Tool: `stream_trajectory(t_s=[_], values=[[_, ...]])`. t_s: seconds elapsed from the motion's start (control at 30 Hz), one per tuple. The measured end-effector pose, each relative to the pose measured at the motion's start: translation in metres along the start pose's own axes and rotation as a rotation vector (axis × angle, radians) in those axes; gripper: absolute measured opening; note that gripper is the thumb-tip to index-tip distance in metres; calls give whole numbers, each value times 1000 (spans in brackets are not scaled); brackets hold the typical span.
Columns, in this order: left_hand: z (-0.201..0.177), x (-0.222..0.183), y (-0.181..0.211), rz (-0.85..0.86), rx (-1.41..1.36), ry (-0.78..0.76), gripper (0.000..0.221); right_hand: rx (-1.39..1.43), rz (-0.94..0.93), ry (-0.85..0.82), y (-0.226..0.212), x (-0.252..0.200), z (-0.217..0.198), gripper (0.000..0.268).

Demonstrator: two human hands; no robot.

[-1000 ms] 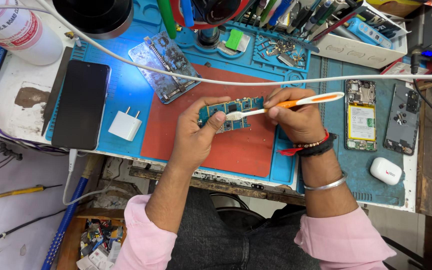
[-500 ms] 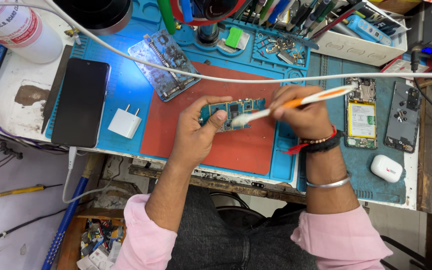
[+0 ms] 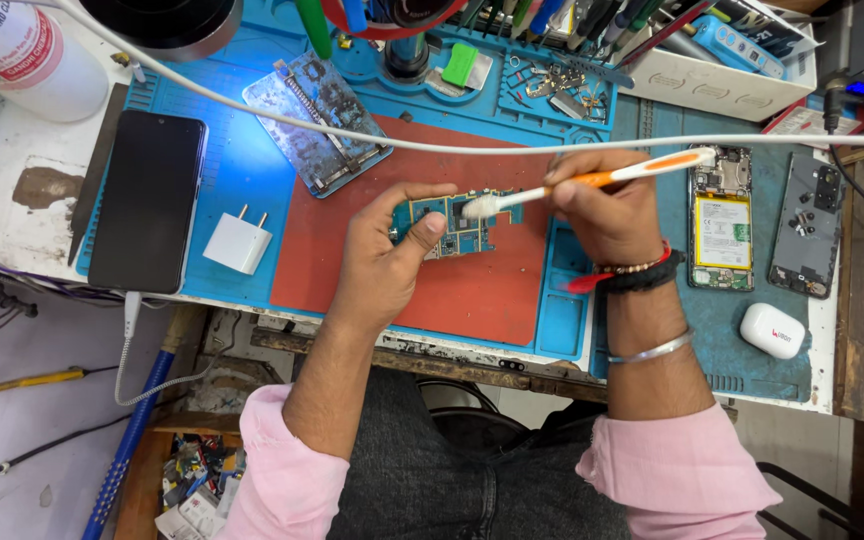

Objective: The person cleans a mobile phone motherboard using a brush and then manipulates small components on the board using tweezers.

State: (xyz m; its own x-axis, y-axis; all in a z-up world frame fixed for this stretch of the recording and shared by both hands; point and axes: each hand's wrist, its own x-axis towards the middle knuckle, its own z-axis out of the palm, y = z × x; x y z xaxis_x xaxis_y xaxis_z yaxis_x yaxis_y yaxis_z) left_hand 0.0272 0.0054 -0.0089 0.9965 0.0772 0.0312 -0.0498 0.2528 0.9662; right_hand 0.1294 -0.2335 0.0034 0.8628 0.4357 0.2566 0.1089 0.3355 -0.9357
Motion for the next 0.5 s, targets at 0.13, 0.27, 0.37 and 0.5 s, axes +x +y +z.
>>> stream_trajectory(t_s=[0.13, 0.27, 0.37, 0.5], values=[[1, 2, 0, 41, -69, -44, 31, -149, -68, -162, 2, 1, -4, 14], [-1, 0, -2, 30, -38, -26, 31, -46, -14, -75, 7, 0, -6, 16], [0, 2, -2, 44, -40, -32, 32, -102, -37, -132, 7, 0, -9, 15], [0, 1, -1, 57, -48, -33, 32, 7, 29, 14, 7, -2, -9, 15]])
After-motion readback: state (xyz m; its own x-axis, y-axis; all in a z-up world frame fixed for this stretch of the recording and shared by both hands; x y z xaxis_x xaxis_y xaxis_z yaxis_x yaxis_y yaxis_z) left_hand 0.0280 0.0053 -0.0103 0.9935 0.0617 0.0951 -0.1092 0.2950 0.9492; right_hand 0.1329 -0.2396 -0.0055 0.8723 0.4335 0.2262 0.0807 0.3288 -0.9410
